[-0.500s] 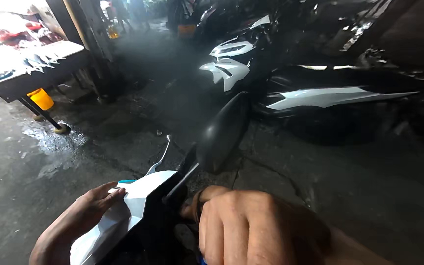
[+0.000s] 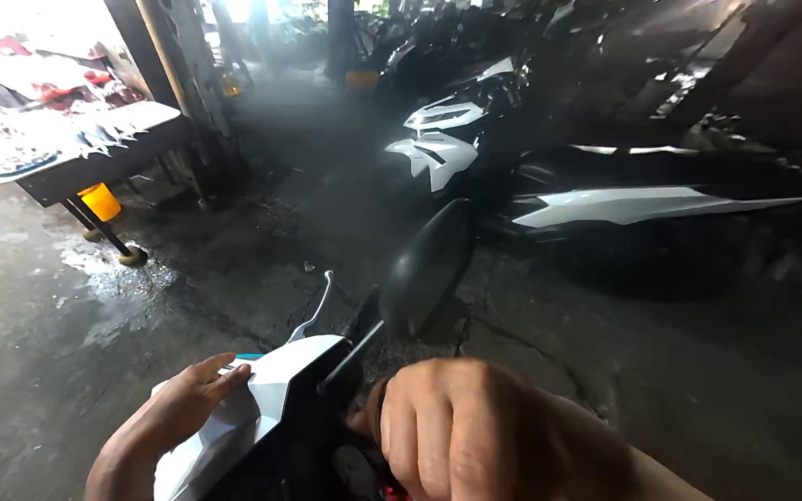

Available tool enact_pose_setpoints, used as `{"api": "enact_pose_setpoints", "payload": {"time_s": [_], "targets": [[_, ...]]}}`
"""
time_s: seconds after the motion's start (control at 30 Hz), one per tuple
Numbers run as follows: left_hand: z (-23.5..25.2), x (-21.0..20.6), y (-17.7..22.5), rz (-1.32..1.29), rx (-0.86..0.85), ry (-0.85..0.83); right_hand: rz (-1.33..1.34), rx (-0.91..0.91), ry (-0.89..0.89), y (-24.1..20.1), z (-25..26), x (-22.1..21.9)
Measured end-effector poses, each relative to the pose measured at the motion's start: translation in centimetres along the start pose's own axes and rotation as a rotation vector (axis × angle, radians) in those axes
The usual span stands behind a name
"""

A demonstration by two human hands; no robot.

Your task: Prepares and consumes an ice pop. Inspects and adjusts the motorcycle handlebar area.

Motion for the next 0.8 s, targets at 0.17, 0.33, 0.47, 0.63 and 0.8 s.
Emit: {"api": "enact_pose_setpoints", "payload": {"time_s": [0.17, 0.33, 0.47, 0.63, 0.8], "targets": [[-0.07, -0.08, 0.27, -0.011, -0.016, 0.0, -0.026, 0.02, 0.012, 0.4, -0.26, 0.47], [-0.03, -0.13, 0.1, -0.012, -0.012, 0.005, -0.008, -0.014, 0.027, 0.24, -0.54, 0.25], [-0.22, -0.04, 0.11, -0.004, 0.004, 0.009, 0.014, -0.026, 0.009, 0.38, -0.59, -0.1], [-0.21, -0.02, 0.13, 0.002, 0.015, 0.008, -0.003, -0.027, -0.037, 0.39, -0.73, -0.42], [-0.13, 0.01, -0.05, 0.006, 0.008, 0.014, -0.021, 0.005, -0.018, 0.36, -0.9, 0.07]]}}
Point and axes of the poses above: each hand's wrist, its own z-axis towards the middle knuckle, its own x-axis out of the back of the hand, y = z × x, the point moved 4 cm from there along z, towards the middle knuckle, and after that the axes turned 9 degrees about -y, right-handed, at the moved point
